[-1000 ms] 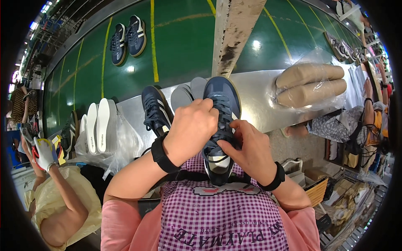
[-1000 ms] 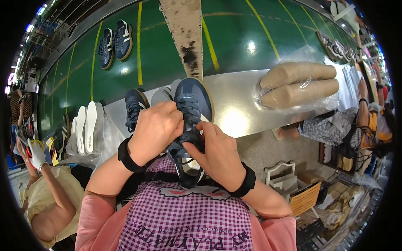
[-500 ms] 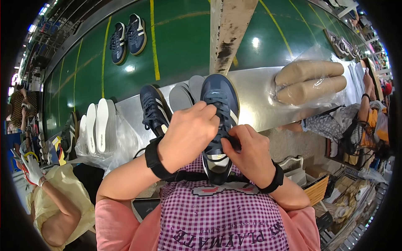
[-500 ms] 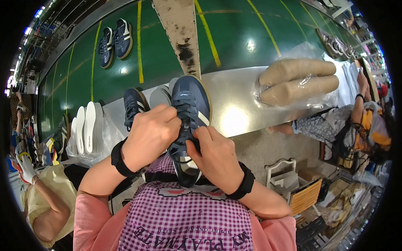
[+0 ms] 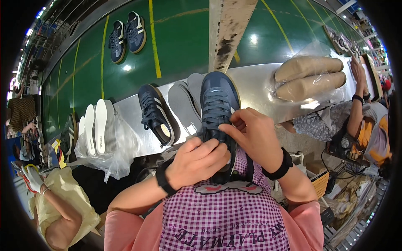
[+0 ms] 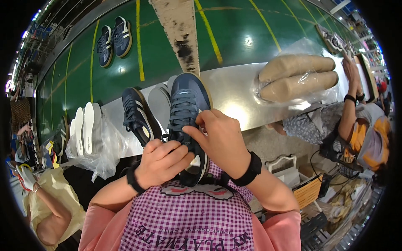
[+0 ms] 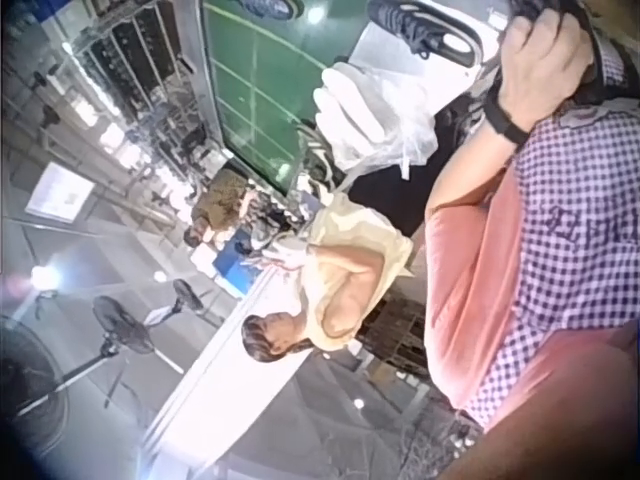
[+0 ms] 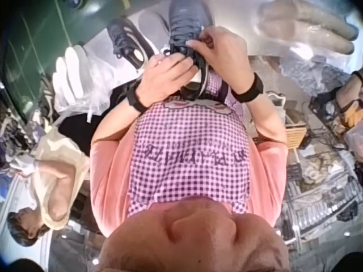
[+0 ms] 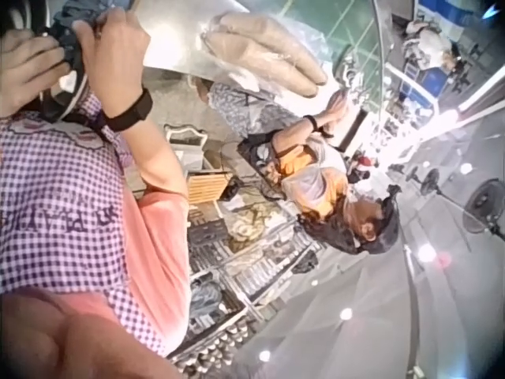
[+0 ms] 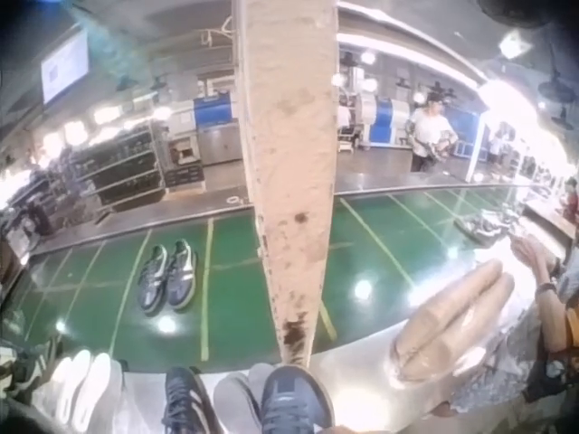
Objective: Lacing various pairs of sneakers on a factory conveyor belt.
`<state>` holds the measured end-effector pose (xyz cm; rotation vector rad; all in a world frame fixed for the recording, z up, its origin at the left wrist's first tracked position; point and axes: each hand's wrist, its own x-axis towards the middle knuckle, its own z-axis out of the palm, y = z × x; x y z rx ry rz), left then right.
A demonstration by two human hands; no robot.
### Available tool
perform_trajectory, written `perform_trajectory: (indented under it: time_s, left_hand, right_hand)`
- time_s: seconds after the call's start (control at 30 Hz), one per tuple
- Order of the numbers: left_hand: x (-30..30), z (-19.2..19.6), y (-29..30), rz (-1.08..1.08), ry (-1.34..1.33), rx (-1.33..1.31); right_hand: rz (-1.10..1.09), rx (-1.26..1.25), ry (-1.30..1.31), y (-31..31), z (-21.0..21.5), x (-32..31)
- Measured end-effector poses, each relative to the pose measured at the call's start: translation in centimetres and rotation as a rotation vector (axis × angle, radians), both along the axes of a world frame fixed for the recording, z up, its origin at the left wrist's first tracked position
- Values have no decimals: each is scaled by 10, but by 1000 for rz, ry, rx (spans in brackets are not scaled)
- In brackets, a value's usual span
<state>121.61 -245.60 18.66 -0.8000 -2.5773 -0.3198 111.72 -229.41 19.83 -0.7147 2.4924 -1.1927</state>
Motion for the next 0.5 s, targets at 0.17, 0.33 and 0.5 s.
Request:
perform_trajectory:
  time_s: [0.17,0.33,0.5]
  left_hand:
    - [16,-44,4,65,246,191]
    - [23,-46,-2,102,251,242]
    - [20,-23,-8,77,123,199]
  right_hand:
    - [163,144,175,-12,-1,-8]
    - [170,17,-336,-3,-2,-35]
    - [51,-243,-774,0,-16,-32]
